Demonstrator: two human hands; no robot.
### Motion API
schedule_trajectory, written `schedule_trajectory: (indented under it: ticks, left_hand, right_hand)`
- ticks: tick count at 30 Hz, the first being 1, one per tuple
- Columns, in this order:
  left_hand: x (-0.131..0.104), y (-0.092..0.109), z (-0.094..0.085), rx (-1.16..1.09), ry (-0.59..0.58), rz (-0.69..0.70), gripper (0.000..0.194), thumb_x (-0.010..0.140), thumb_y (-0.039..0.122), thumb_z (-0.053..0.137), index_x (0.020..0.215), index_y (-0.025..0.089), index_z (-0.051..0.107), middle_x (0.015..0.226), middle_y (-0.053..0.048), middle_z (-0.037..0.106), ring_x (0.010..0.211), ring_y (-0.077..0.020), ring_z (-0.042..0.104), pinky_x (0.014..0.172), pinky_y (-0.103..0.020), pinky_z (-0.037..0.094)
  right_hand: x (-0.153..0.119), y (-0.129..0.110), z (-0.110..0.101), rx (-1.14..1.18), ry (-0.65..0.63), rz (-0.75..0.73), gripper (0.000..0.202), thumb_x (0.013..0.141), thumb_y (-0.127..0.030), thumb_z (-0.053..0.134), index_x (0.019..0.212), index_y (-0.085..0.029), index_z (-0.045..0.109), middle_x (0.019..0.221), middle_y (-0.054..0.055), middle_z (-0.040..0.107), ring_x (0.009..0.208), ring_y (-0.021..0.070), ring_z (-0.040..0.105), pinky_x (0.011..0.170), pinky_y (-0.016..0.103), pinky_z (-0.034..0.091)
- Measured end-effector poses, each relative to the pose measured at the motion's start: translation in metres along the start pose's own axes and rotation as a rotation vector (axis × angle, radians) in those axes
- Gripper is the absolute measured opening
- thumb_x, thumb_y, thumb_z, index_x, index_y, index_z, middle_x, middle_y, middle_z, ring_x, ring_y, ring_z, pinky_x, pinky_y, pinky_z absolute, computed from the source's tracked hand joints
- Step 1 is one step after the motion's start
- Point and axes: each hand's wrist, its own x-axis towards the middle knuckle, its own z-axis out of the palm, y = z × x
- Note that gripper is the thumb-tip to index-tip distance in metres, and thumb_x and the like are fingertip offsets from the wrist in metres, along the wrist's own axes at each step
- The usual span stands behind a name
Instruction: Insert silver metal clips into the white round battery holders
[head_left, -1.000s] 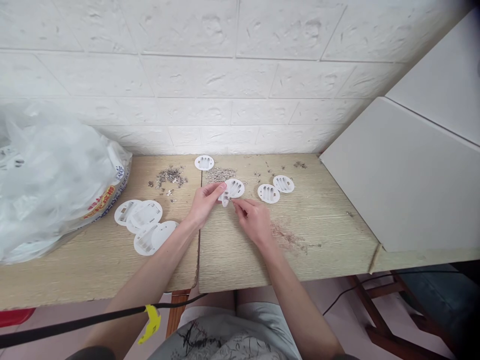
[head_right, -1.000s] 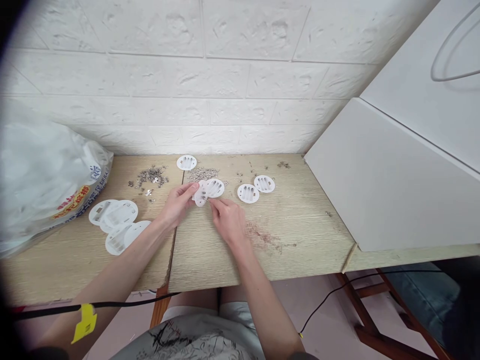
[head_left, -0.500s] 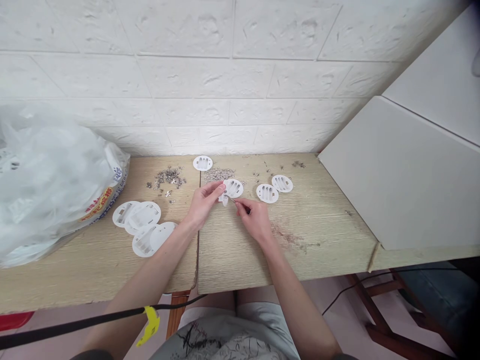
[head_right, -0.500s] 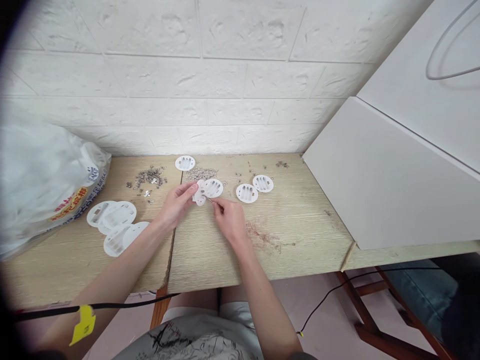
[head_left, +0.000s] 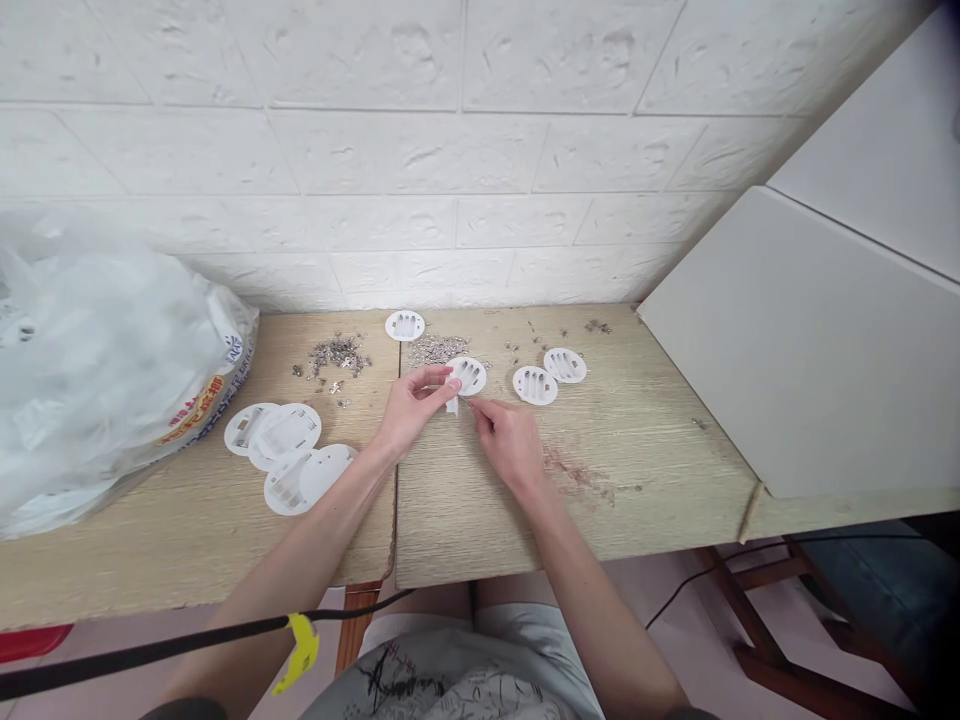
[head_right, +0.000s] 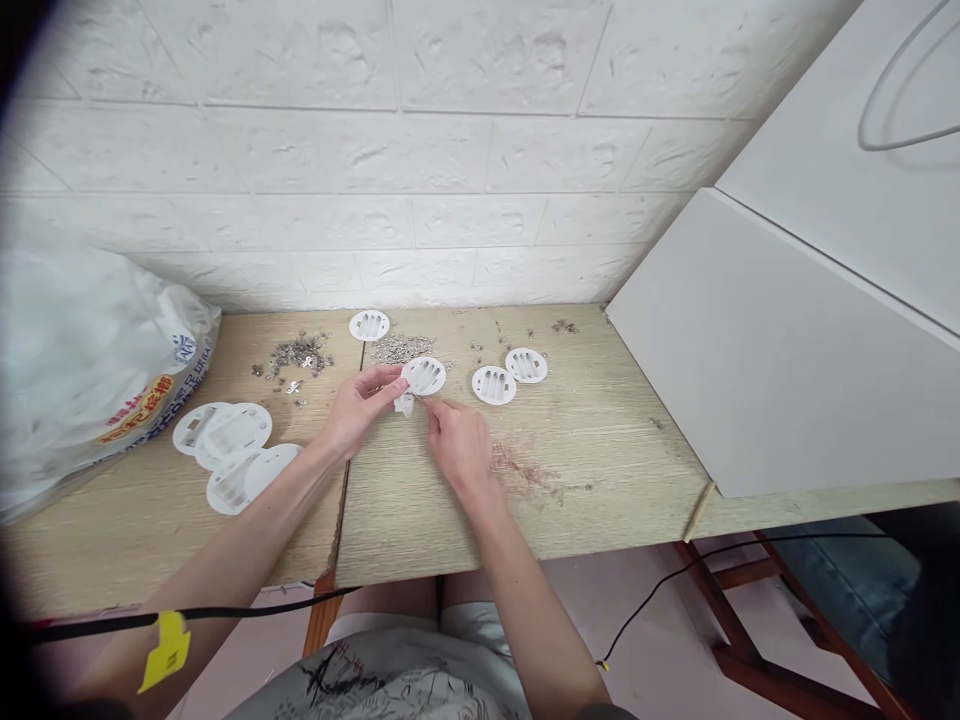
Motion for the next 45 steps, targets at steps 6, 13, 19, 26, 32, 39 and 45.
schedule_trajectory:
  ticks: [6,13,19,26,32,39,45]
  left_hand:
    - [0.0,0.001,-0.002,0.074,-0.052,0.001,0.041,0.063,0.041,0.075,0.094,0.017,0.067,0.09,-0.008,0.067,0.073,-0.0148,0.061,0.067,-0.028,0.047]
    - [-0.002,0.001,0.001,0.149,-0.063,-0.002,0.038,0.06,0.039,0.077,0.091,0.017,0.07,0.09,-0.009,0.067,0.075,-0.0172,0.061,0.065,-0.028,0.047]
    - [0.002,0.004,-0.008,0.12,-0.091,-0.044,0.04,0.06,0.039,0.077,0.092,0.017,0.07,0.087,-0.008,0.068,0.073,-0.0169,0.061,0.064,-0.028,0.049]
    - [0.007,0.01,-0.013,-0.241,-0.087,-0.089,0.038,0.066,0.039,0.074,0.096,0.016,0.067,0.097,-0.01,0.069,0.089,-0.0204,0.064,0.078,-0.033,0.052]
    - [0.004,0.01,-0.008,-0.288,-0.15,-0.097,0.034,0.071,0.041,0.07,0.095,0.018,0.068,0.1,-0.01,0.07,0.092,-0.0214,0.064,0.079,-0.032,0.051]
    - [-0.004,0.01,-0.003,-0.167,-0.269,-0.007,0.034,0.075,0.038,0.066,0.102,0.017,0.066,0.106,-0.01,0.068,0.098,-0.022,0.061,0.082,-0.031,0.047]
    - [-0.022,0.007,-0.004,0.074,-0.312,0.217,0.026,0.076,0.028,0.064,0.1,0.017,0.06,0.11,-0.01,0.065,0.105,-0.0216,0.06,0.09,-0.036,0.048]
  right_hand:
    - [-0.001,-0.003,-0.004,-0.262,-0.072,-0.035,0.033,0.088,-0.017,0.04,0.104,-0.026,0.068,0.084,0.006,0.069,0.064,0.0167,0.06,0.053,0.026,0.032]
    - [0.001,-0.01,-0.009,-0.333,-0.16,-0.07,0.034,0.086,-0.012,0.04,0.101,-0.023,0.068,0.079,0.009,0.067,0.067,0.0176,0.059,0.054,0.027,0.03]
    - [0.001,-0.008,-0.005,-0.237,-0.129,-0.111,0.035,0.087,-0.015,0.04,0.105,-0.027,0.067,0.084,0.006,0.069,0.068,0.0176,0.061,0.056,0.026,0.034]
    - [-0.01,0.003,-0.009,0.261,0.073,0.062,0.03,0.089,-0.03,0.044,0.102,-0.02,0.069,0.079,0.005,0.07,0.064,0.0155,0.06,0.062,0.026,0.042]
    - [-0.014,0.004,-0.007,0.852,0.062,0.335,0.037,0.082,-0.044,0.051,0.099,-0.014,0.065,0.071,0.004,0.066,0.049,0.0099,0.047,0.047,0.022,0.036]
    - [-0.011,-0.011,-0.007,1.181,0.023,0.498,0.039,0.071,-0.044,0.064,0.096,-0.015,0.061,0.074,0.001,0.06,0.047,0.006,0.039,0.04,0.019,0.025]
    - [-0.014,-0.012,-0.013,0.893,0.179,0.305,0.019,0.075,-0.035,0.062,0.081,-0.017,0.056,0.073,-0.001,0.056,0.057,0.009,0.044,0.051,0.022,0.035]
